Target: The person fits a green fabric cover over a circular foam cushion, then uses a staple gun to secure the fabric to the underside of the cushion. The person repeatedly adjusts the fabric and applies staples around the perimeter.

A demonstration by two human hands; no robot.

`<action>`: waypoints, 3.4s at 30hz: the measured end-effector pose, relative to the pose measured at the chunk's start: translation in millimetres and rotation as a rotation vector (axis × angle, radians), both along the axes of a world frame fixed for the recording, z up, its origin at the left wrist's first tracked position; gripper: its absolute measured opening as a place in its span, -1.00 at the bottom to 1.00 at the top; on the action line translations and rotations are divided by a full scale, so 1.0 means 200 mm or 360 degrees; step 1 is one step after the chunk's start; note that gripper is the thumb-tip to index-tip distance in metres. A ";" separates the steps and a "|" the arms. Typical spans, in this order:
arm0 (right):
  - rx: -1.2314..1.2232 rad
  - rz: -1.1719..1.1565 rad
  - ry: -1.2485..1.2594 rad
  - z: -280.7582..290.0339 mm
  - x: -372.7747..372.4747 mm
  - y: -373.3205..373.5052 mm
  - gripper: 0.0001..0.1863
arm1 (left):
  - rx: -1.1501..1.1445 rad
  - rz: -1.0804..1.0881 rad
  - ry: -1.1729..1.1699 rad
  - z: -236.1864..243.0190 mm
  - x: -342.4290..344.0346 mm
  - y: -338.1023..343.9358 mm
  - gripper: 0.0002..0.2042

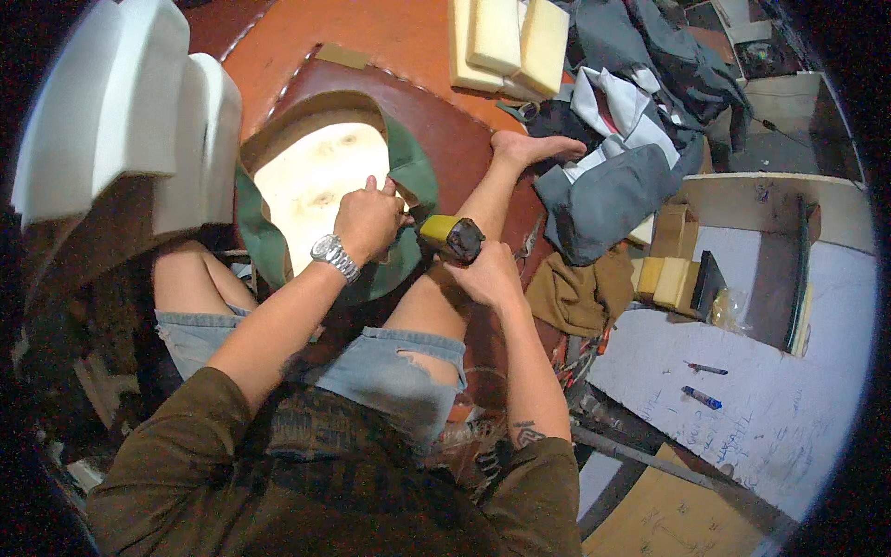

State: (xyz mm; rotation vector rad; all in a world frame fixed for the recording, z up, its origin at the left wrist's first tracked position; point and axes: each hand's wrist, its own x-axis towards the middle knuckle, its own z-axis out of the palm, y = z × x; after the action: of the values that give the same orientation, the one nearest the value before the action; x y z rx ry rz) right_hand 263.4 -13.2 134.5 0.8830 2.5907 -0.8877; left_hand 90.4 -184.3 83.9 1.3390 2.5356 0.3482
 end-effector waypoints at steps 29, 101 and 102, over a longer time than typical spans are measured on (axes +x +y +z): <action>-0.0258 -0.0313 -0.0082 0.24 0.13 -0.33 -0.55 | 0.0111 -0.0150 -0.0142 0.02 0.11 -0.26 -0.72; -0.0665 -0.1641 0.0678 0.15 0.63 -0.54 -0.69 | 0.0144 0.0148 -0.0529 -0.04 0.38 -0.01 -0.76; -0.0712 -0.1632 0.0665 0.16 0.63 -0.53 -0.69 | 0.0087 0.0032 -0.0618 -0.04 0.41 -0.06 -0.79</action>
State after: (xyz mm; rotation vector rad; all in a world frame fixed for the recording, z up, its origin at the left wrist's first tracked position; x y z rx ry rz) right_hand 390.1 -118.4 165.6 2.0705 1.9256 -1.9654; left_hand 172.7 -195.5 76.3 1.1345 2.2304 0.6196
